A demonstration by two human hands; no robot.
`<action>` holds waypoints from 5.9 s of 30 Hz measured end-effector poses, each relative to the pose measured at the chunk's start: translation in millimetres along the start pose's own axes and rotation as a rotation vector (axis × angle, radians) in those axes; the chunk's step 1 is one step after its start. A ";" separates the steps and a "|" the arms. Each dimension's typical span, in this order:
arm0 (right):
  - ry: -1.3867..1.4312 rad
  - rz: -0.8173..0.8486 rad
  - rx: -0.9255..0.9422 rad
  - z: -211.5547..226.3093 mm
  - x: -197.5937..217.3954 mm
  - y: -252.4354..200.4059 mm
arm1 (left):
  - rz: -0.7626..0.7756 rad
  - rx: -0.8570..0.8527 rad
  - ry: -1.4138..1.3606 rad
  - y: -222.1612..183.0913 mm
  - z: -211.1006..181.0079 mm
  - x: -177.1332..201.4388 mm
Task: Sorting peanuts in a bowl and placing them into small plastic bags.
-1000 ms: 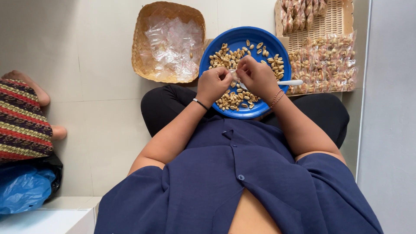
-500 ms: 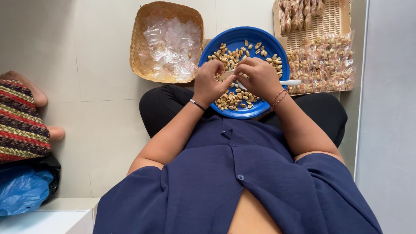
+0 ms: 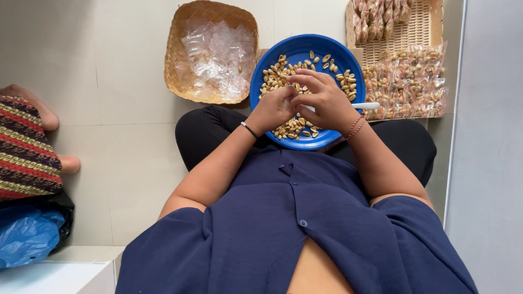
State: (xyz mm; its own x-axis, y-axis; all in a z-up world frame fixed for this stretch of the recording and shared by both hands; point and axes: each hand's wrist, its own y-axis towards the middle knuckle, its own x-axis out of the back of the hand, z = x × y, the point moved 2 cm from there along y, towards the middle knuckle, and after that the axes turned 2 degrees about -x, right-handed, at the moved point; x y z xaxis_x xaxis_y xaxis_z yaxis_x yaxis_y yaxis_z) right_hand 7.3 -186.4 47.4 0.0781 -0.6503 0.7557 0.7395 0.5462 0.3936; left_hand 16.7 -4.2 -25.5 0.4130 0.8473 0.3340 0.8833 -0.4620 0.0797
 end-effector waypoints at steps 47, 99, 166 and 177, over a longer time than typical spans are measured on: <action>0.491 0.029 -0.825 -110.0 71.7 -103.1 | -0.432 -0.050 0.046 -0.3 39.0 -0.1; 0.741 -0.707 -0.795 -100.9 78.4 -109.7 | -0.492 -0.263 0.398 47.5 -22.6 -2.3; -0.238 -0.346 -0.260 11.6 60.7 -63.9 | -0.214 -0.140 0.567 33.1 47.0 -80.2; -0.180 -0.355 -0.219 11.2 66.4 -64.0 | -0.221 -0.153 0.456 31.3 21.6 -69.8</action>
State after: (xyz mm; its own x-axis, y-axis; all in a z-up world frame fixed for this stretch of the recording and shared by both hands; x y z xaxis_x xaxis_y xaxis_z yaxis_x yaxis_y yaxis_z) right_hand -42.3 -258.6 78.2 -0.3090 -0.6643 0.6806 0.8251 0.1686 0.5392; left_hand 20.3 -72.1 -66.6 0.0519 0.7447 0.6654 0.8817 -0.3471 0.3197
